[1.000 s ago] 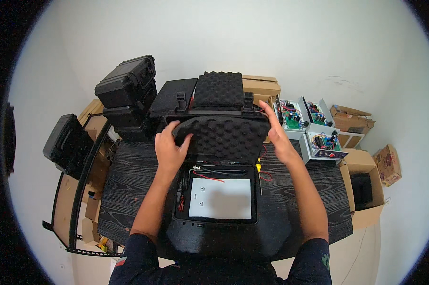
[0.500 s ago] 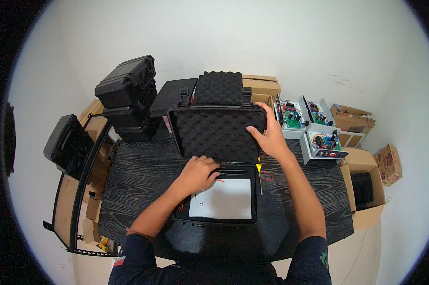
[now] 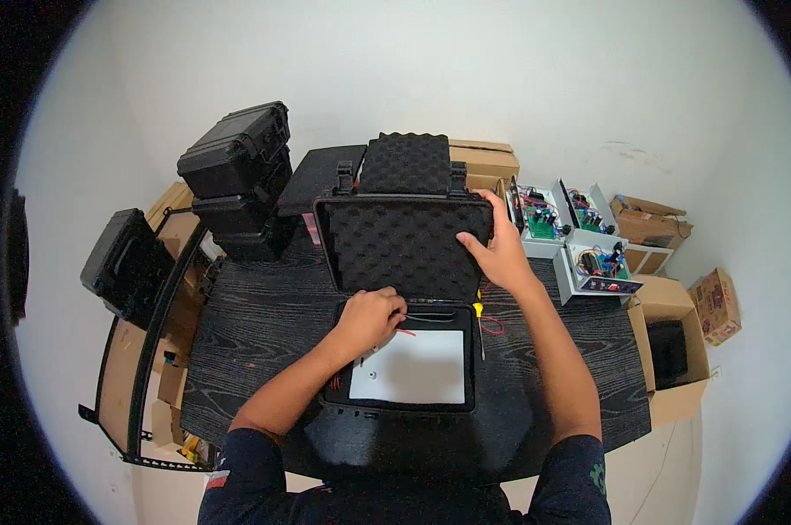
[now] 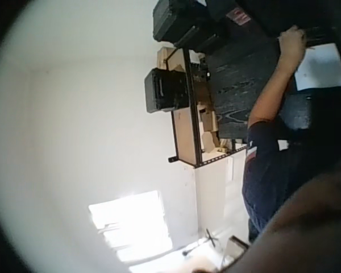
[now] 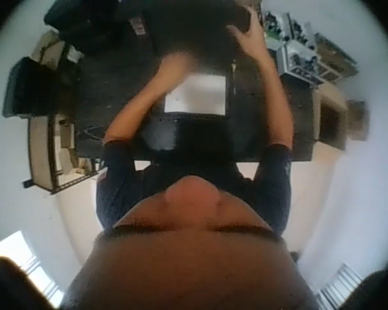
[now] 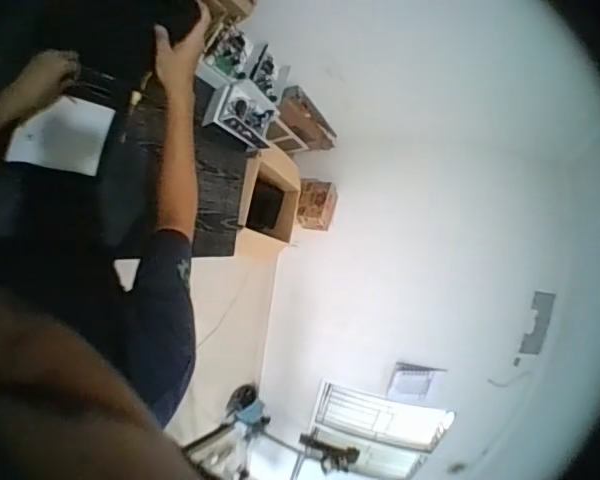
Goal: The person opens a black hard-shell case and places a white rectangular electronic device inside. They then coil and place several sets of wires, including red and black alligator clips and a black cable with connectors, into the case alongside the device. Finally, the person closes the case.
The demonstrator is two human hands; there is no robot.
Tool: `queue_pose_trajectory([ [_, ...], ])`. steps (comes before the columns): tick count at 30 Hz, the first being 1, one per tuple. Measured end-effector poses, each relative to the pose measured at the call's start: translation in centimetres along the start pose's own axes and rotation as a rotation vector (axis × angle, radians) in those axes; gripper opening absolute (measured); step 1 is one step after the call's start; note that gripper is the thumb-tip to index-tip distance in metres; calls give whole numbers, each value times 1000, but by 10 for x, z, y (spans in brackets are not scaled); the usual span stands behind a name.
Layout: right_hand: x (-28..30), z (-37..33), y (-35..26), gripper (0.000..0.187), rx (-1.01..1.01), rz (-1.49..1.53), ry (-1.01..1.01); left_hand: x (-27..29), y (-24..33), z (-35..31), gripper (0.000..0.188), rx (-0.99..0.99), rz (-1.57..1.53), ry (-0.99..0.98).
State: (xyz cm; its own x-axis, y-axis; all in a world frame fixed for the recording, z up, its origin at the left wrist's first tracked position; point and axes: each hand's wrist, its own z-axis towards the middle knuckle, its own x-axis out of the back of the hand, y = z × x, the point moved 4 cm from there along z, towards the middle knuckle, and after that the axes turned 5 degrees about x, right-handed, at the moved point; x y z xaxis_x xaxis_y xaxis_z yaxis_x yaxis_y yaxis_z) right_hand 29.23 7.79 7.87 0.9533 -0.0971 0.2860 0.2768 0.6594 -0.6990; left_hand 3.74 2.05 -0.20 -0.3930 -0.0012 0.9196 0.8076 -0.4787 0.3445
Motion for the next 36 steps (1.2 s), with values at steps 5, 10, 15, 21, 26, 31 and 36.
queue_pose_trajectory([
  [5, 3, -6, -16, 78, -41, -106, -85, 9, 0, -10, 16, -211, 80, 76],
  [10, 9, -35, -54, 66, 108, -285, -28, 45, -3, -45, 11, -262, -277, 455],
  [15, 9, -70, -60, 60, 329, -495, 52, 50, -52, -111, 8, -80, -475, 812],
  [21, 10, -88, -69, 63, 247, -411, 49, 15, -71, -134, 66, 68, -857, 675],
  [26, 14, -122, -76, 64, 297, -435, -127, 9, -52, -138, 115, 73, -1154, 575],
  [31, 11, -174, -88, 56, 297, -458, -403, -1, -53, -156, 132, 28, -1039, 405],
  [36, 6, -196, -97, 66, 161, -407, -512, -3, -51, -175, 125, 9, -870, 358],
])
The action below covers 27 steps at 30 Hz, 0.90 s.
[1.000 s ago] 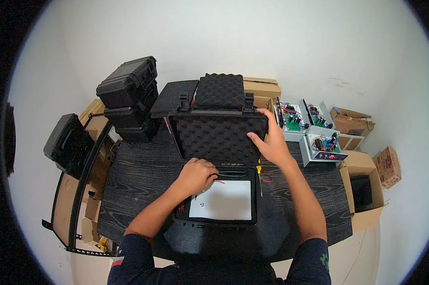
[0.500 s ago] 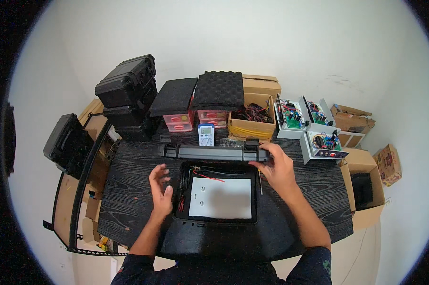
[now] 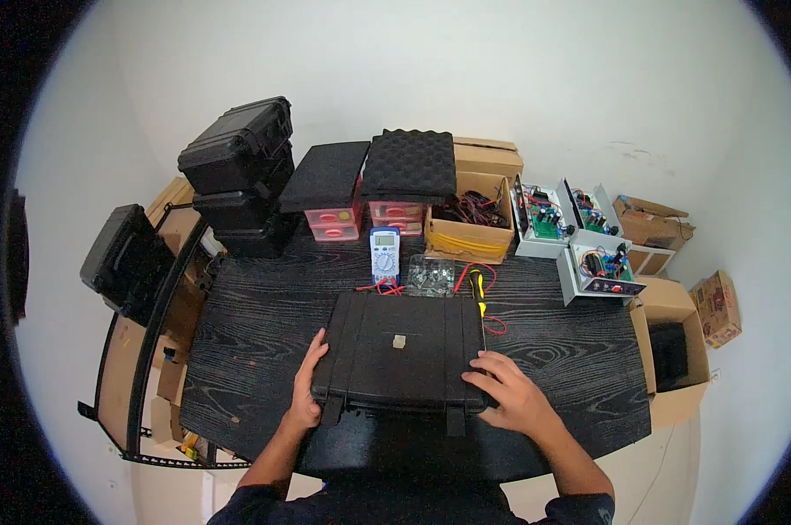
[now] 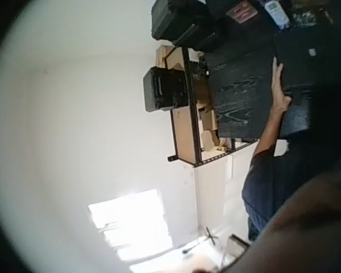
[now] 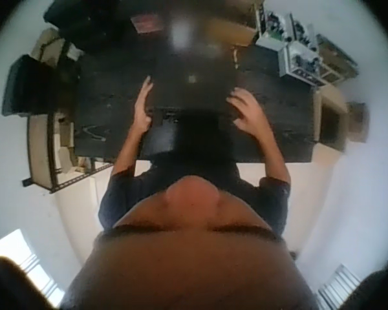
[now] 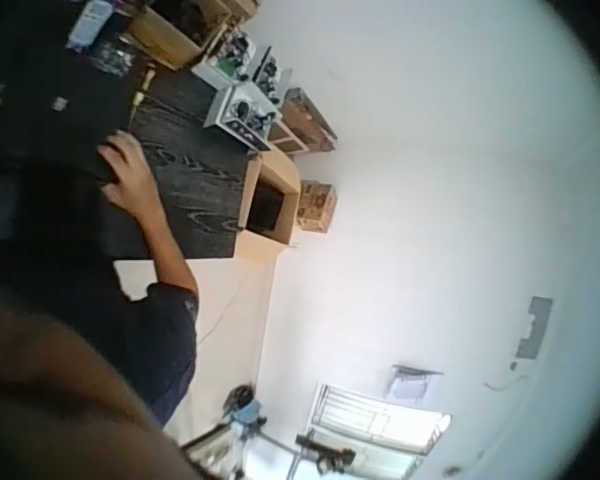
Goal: The person opens a black hard-shell case and places a white rectangular electronic device inside. They then coil and place several sets of wires, including red and black alligator clips and a black cable with connectors, into the case alongside the device. Finally, the person closes the case.
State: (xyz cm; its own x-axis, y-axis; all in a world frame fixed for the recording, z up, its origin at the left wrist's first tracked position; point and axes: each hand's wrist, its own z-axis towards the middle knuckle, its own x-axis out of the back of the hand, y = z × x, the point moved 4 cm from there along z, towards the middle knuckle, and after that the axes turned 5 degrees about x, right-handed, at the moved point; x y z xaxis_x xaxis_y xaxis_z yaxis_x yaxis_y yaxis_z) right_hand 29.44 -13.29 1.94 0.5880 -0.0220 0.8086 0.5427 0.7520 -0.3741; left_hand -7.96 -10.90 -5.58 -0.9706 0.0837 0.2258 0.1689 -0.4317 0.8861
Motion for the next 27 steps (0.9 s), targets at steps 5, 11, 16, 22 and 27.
queue_pose_trajectory([
  [5, 1, -1, -15, 71, -97, 25, -126, 9, -4, -6, 123, -26, 147, -79],
  [11, -16, -18, -7, 80, -86, 106, -86, 6, -15, -18, 127, 1, 125, -107],
  [16, -39, -40, 3, 83, -112, 174, 11, 3, -16, -19, 127, 5, 47, -130],
  [22, -59, -45, 1, 89, -106, 148, 102, 3, -13, -20, 125, -17, 155, -148],
  [27, -81, -54, 12, 104, 4, 57, 189, 1, -36, -22, 126, -145, 175, -105],
])
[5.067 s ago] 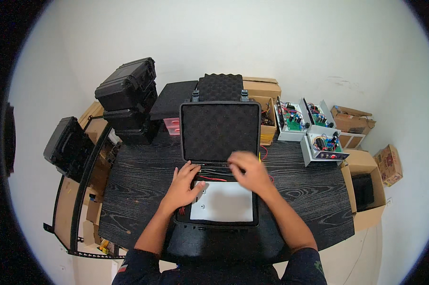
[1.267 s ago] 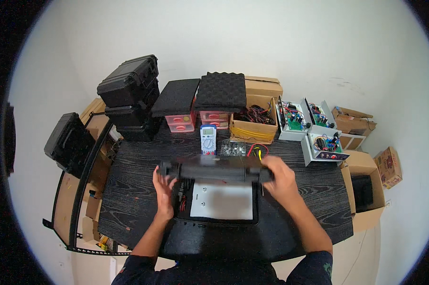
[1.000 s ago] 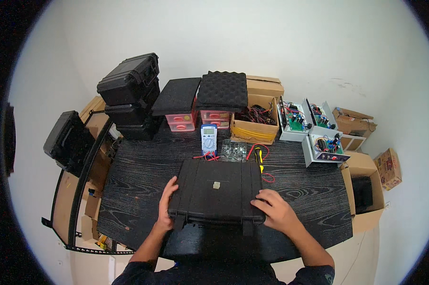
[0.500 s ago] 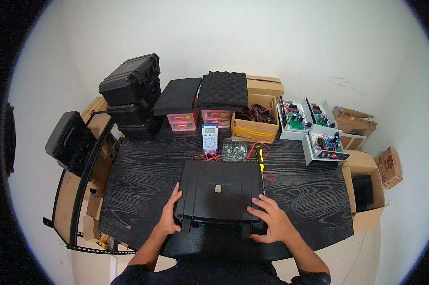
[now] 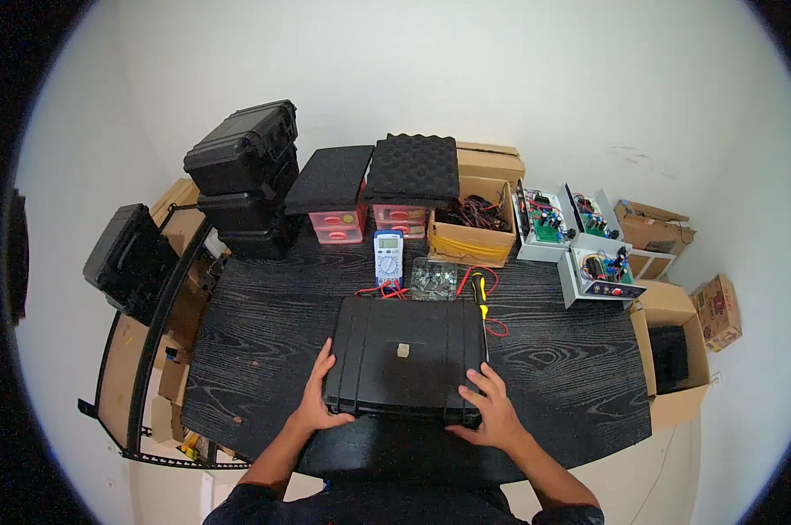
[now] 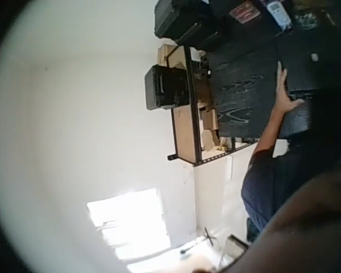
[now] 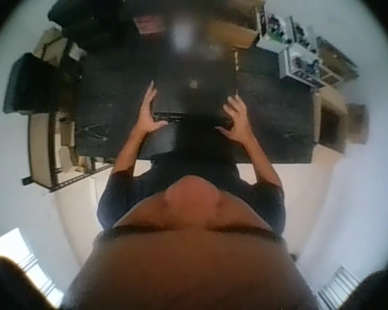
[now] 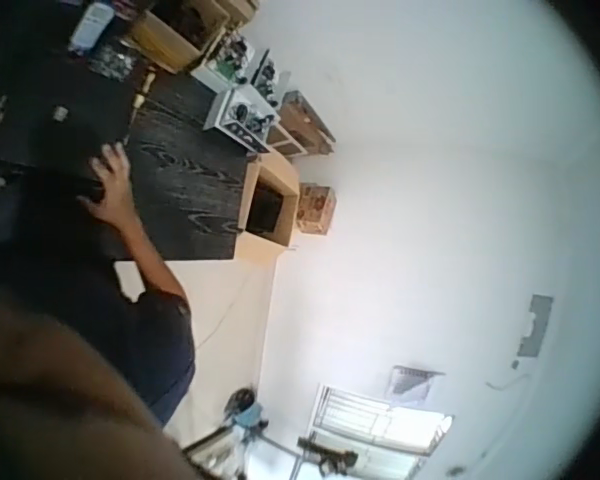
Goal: The person opens a black hard-shell case and places a white rectangular electronic device inside. They then coil and place several sets of wires, including red and black alligator clips and a black cable with connectors, into the case alongside the device. Finally, the person closes the case.
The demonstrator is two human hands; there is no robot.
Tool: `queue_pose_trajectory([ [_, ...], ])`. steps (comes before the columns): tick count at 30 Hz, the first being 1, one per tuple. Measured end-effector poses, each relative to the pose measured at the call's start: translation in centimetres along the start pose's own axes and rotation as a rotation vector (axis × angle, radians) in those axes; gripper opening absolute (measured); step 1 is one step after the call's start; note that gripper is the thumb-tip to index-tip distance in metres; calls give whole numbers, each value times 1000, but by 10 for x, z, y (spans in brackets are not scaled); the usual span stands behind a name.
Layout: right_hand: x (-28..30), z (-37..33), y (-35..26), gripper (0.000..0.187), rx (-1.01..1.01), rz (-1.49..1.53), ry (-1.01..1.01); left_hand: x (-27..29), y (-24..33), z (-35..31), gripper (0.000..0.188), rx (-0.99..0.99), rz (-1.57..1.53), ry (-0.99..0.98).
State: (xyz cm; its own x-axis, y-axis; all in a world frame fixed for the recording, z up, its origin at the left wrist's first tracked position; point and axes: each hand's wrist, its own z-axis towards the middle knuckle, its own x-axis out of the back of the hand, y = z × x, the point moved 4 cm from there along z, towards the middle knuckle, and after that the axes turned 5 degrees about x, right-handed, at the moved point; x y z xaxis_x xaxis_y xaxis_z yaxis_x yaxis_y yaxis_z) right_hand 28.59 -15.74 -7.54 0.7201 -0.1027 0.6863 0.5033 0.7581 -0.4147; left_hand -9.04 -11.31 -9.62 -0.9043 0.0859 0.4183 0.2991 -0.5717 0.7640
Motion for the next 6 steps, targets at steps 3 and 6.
queue_pose_trajectory([
  [3, -6, -6, 5, 109, 41, 10, 32, -3, -7, -1, 127, -65, 24, 38],
  [6, -9, -10, 8, 111, 60, 17, 44, -2, -9, -1, 128, -92, 46, 45],
])
